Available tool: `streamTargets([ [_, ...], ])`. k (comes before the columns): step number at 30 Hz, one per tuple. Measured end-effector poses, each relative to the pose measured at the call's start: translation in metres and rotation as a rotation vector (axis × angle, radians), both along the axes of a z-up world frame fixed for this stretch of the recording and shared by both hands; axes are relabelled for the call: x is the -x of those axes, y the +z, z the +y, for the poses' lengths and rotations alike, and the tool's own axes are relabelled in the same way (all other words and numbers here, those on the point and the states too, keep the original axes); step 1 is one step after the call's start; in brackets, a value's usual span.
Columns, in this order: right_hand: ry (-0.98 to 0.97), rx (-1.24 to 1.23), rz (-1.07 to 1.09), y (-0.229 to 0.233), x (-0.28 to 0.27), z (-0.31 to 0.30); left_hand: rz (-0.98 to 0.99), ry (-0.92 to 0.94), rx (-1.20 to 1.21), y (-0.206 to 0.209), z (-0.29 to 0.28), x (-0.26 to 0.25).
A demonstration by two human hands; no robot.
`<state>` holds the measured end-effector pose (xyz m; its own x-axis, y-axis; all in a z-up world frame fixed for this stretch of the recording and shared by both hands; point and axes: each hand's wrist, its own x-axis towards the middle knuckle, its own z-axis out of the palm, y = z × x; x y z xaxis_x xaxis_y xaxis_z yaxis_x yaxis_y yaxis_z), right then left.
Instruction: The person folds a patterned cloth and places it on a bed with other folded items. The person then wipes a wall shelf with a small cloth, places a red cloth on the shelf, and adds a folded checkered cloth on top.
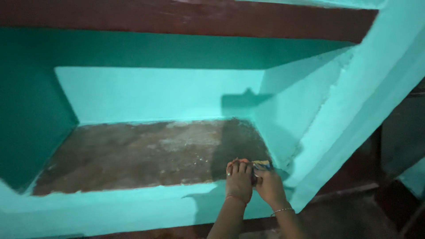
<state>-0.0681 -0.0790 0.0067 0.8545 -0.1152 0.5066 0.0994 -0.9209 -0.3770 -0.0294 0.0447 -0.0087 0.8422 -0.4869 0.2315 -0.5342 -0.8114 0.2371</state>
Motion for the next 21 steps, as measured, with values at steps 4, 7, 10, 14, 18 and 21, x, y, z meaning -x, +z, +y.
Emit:
streamTargets([
  [4, -0.045, -0.026, 0.145, -0.001, 0.005, 0.024, 0.048, -0.009, -0.070, -0.004, 0.027, 0.003],
  [7, 0.009, -0.052, 0.116, 0.000, 0.009, 0.047, -0.044, -0.012, 0.048, -0.008, 0.053, 0.004],
  [10, 0.065, -0.046, 0.070, -0.001, 0.010, 0.074, -0.002, -0.001, 0.082, -0.009, 0.084, 0.005],
  [14, 0.052, 0.041, 0.172, -0.006, 0.002, 0.118, -0.021, 0.038, 0.130, -0.006, 0.135, 0.008],
  [18, 0.057, 0.066, 0.235, -0.009, 0.001, 0.163, 0.047, 0.089, 0.095, 0.005, 0.185, 0.012],
  [21, 0.108, 0.069, 0.240, -0.011, 0.005, 0.193, 0.027, 0.121, 0.036, 0.013, 0.219, 0.015],
])
